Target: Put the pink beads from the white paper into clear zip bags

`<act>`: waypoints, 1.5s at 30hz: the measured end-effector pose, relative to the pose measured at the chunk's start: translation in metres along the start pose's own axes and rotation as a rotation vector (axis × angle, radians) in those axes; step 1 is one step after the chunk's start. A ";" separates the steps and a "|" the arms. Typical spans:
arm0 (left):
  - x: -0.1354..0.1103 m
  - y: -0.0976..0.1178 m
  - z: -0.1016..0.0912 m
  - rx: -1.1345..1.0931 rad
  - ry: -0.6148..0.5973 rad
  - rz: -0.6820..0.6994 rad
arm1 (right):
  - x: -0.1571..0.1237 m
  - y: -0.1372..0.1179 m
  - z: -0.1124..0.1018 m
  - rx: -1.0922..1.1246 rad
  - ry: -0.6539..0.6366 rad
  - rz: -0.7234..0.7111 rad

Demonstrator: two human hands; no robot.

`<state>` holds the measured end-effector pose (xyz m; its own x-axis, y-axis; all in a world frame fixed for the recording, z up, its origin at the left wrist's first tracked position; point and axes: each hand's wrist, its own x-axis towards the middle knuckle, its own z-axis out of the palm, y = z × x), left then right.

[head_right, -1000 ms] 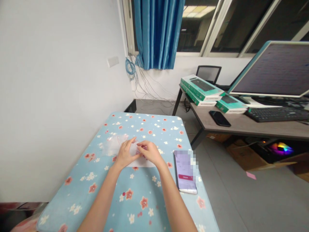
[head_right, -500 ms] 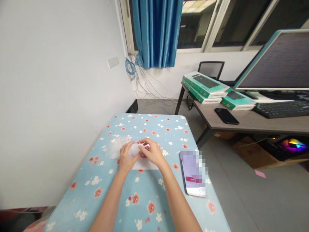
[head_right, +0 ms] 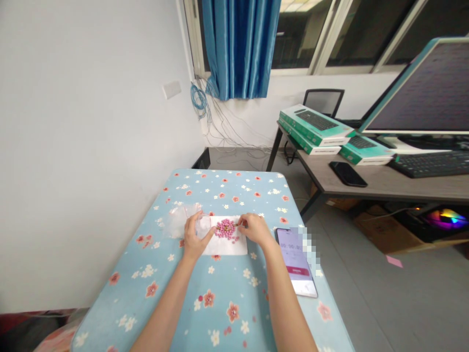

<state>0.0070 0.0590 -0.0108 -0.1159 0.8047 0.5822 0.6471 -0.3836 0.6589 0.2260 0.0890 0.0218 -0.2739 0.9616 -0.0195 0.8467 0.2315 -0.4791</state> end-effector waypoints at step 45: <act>0.000 0.004 0.002 0.053 -0.160 0.069 | -0.003 -0.057 0.003 0.416 0.330 -0.294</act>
<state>0.0110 0.0582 -0.0088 0.0489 0.8409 0.5389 0.6884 -0.4193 0.5918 0.1776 0.0722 0.0462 -0.2571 0.8766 0.4067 0.4894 0.4810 -0.7274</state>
